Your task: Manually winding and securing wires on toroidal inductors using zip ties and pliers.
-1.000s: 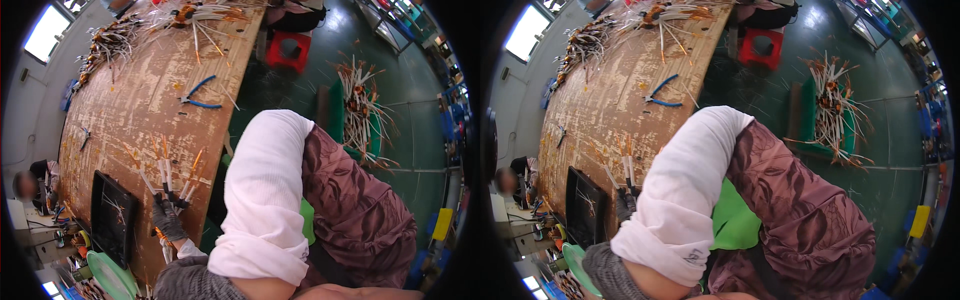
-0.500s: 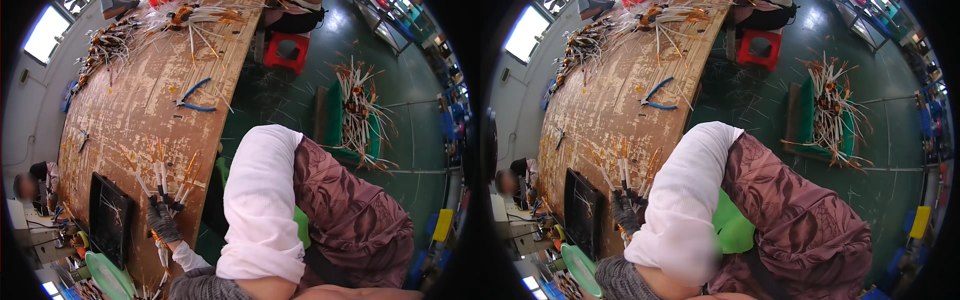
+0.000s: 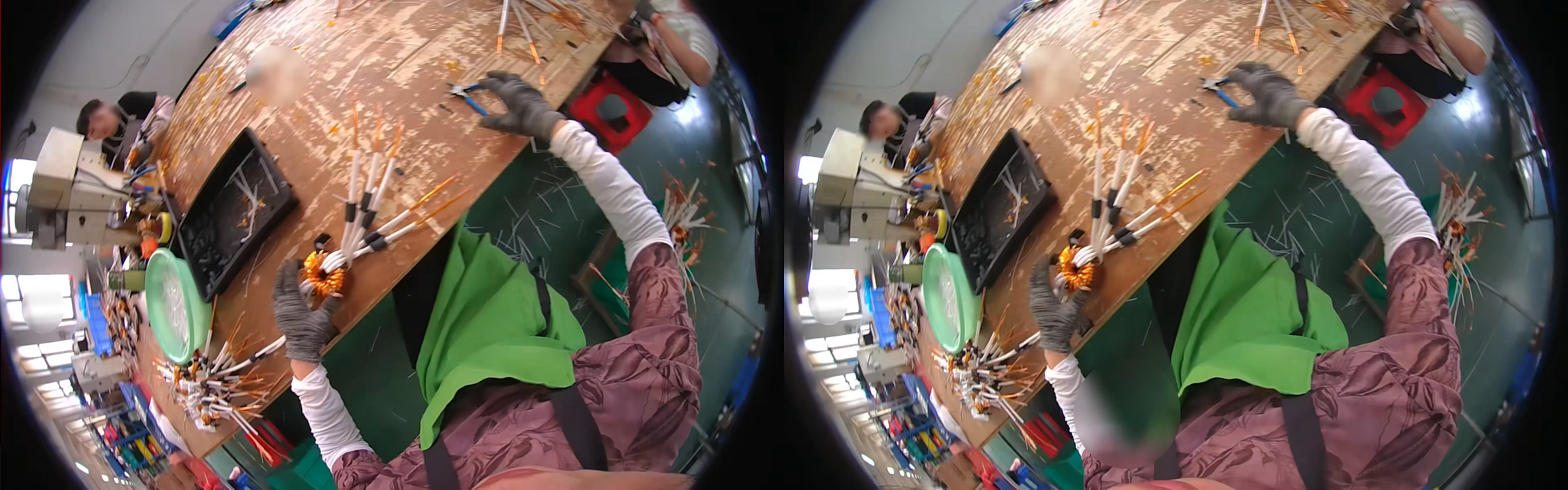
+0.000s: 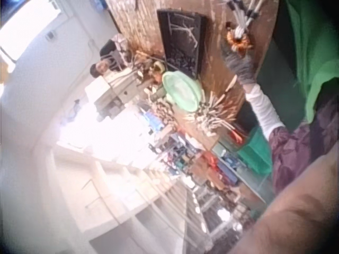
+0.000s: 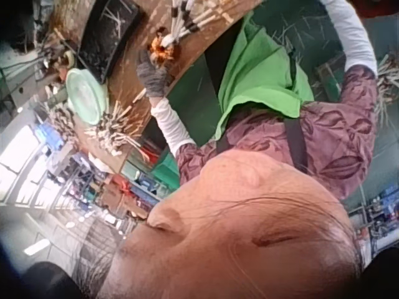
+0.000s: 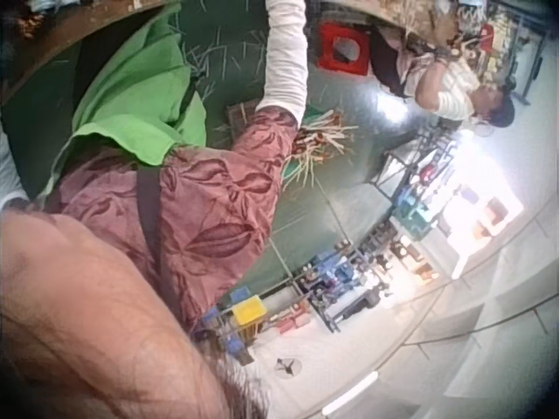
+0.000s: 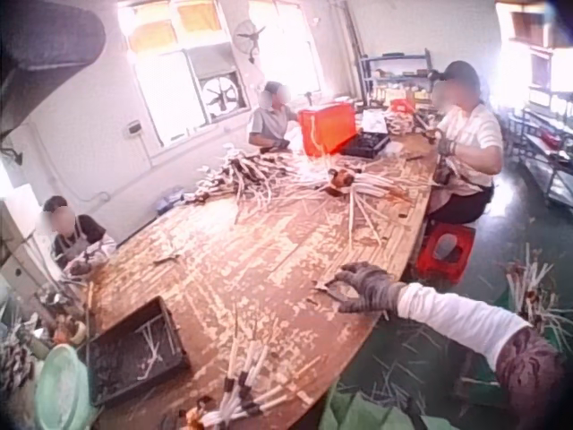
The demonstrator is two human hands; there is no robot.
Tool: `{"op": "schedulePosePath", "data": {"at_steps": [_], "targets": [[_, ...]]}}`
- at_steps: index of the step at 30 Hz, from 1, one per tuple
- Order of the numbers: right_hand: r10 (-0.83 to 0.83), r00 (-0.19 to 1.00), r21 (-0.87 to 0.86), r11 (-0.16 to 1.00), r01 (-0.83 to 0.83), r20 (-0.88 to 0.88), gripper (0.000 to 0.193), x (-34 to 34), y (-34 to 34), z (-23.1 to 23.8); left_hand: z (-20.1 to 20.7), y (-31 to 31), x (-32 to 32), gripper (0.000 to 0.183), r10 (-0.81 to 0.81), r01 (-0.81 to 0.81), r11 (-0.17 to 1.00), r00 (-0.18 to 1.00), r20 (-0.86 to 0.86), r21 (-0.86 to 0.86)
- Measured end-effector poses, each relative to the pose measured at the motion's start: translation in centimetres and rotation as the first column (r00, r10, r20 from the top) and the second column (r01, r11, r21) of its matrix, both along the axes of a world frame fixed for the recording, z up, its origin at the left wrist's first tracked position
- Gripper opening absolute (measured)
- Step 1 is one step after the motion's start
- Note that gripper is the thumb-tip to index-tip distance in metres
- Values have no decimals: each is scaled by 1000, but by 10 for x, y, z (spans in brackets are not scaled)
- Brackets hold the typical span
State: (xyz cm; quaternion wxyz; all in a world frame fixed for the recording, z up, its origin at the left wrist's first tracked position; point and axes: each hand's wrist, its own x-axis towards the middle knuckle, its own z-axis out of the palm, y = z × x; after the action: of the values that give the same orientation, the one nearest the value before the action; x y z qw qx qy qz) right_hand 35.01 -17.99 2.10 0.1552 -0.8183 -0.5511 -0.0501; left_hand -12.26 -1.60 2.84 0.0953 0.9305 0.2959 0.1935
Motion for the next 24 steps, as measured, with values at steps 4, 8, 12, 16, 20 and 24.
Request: {"op": "schedulePosePath", "data": {"at_steps": [4, 8, 12, 16, 20, 24], "targets": [[-23, 996, -32, 999, 21, -91, 69, -15, 19, -8, 0, -12, -17, 88, 99, -105, 994, 982, -159, -32], [162, 980, 201, 970, -136, -118, 52, -44, 25, 0, -12, -19, 6, 73, 114, -117, 992, 991, -74, -44], [340, 924, 337, 902, -269, -173, 39, -96, 41, 36, -20, -32, 16, 78, 157, -155, 988, 978, -139, 25], [314, 710, 283, 945, -166, -631, 22, -139, 59, 30, -18, -36, 26, 81, 217, -217, 976, 956, -195, 22], [329, 581, 314, 940, -130, -745, 21, -154, 67, 2, -11, -42, 40, 84, 257, -270, 962, 941, -222, -32], [117, 261, 117, 993, -13, -958, 19, -173, 76, 12, -19, -43, 38, 86, 280, -288, 958, 937, -209, -6]]}}
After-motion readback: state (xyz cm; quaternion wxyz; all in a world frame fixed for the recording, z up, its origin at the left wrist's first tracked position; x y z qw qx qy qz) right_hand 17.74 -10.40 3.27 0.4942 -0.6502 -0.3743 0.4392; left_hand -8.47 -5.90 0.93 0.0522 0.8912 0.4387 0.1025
